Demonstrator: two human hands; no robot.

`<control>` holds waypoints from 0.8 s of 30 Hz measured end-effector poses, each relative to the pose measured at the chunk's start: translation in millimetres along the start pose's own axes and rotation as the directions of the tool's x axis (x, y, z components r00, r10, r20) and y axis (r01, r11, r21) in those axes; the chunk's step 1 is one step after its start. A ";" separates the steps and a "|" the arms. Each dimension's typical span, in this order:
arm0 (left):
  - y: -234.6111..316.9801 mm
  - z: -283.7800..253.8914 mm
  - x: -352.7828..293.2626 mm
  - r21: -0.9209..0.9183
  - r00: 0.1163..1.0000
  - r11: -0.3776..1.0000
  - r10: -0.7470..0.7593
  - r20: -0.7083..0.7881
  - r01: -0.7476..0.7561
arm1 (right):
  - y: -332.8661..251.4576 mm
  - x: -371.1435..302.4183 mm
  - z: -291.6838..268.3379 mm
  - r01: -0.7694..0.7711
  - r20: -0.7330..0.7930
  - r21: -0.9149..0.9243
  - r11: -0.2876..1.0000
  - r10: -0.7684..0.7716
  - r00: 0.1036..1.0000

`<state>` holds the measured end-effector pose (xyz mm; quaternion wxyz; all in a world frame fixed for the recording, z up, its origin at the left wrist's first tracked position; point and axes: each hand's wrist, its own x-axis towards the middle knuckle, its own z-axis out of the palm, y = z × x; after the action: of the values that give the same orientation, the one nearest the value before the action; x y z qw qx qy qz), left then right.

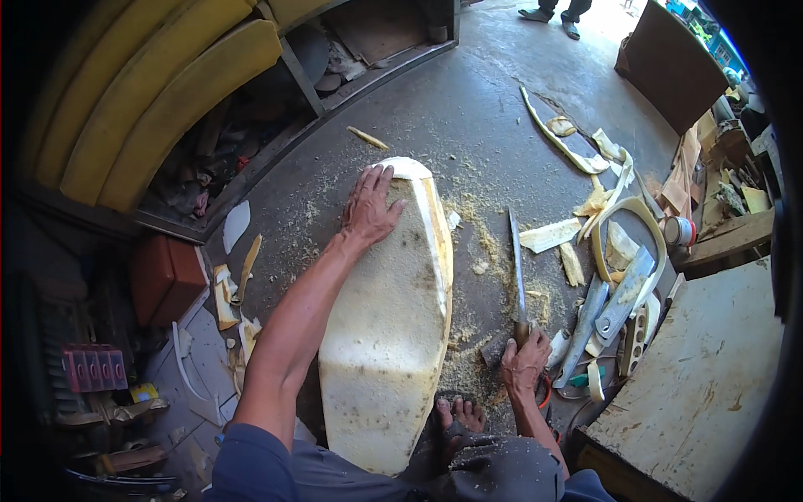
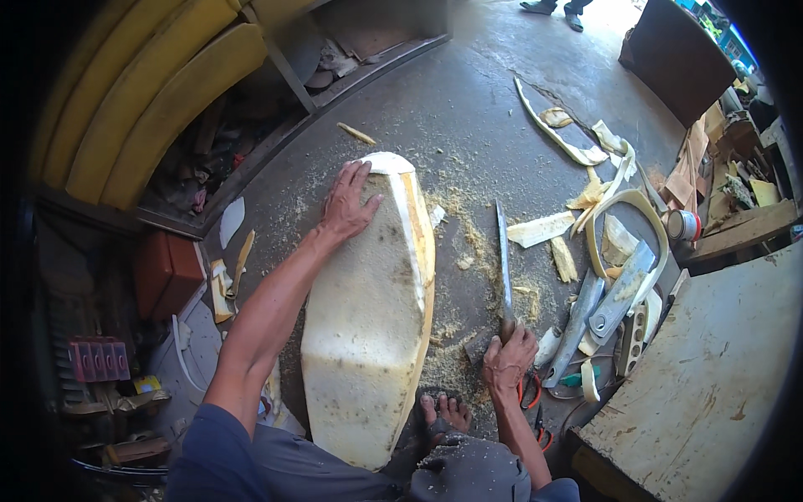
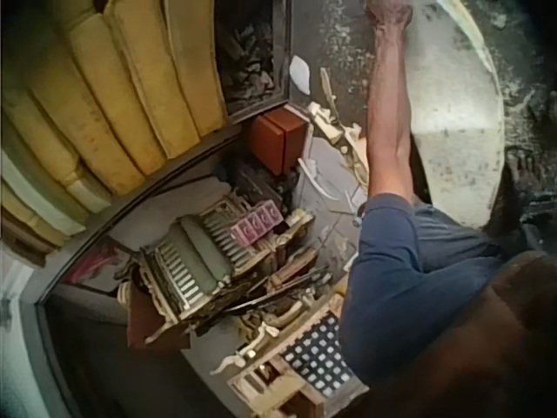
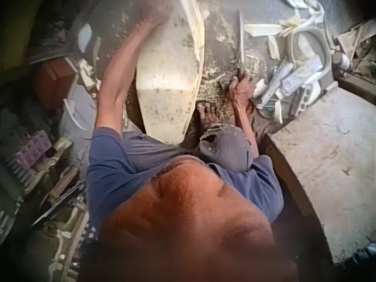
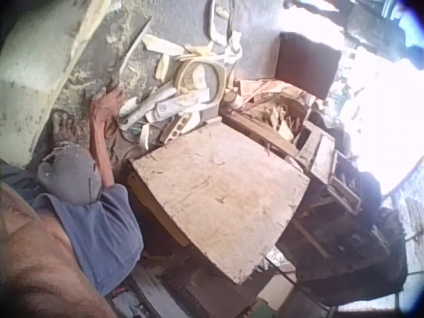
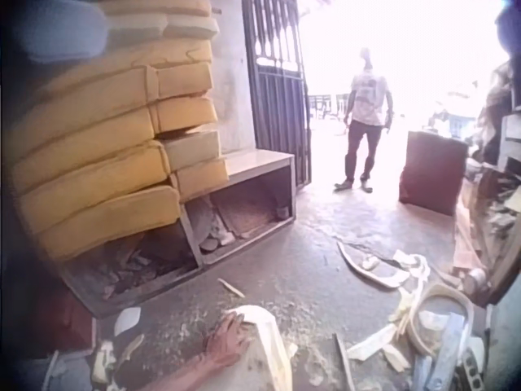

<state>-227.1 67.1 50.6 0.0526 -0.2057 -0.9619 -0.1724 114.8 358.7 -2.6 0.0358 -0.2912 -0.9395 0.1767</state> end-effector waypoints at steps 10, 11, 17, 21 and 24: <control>1.1 12.4 -18.2 0.058 0.952 0.994 0.107 -0.285 -0.094 | -318.6 228.7 15.6 0.485 -0.174 0.567 0.666 -0.479 0.860; 6.4 11.9 -13.0 0.012 0.952 0.994 0.105 -0.289 -0.107 | -345.7 247.0 21.5 0.421 -0.055 0.497 0.759 -0.456 0.888; -19.7 -10.2 35.0 -0.394 0.953 0.881 -0.301 -0.038 0.263 | -355.8 253.3 83.3 0.255 0.295 0.266 0.930 -0.330 0.897; -32.4 0.8 102.6 -0.389 0.768 0.674 -0.617 0.170 0.628 | -360.1 260.1 66.7 0.252 0.452 0.256 0.933 -0.346 0.822; -59.5 38.9 97.3 -0.394 0.802 0.700 -0.498 0.329 0.596 | -359.1 261.2 67.6 0.239 0.474 0.283 0.929 -0.352 0.807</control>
<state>-341.4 66.6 12.5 -0.1492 0.0685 -0.9056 -0.3911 -304.9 208.1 51.6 -0.1598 -0.0770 -0.9241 0.3385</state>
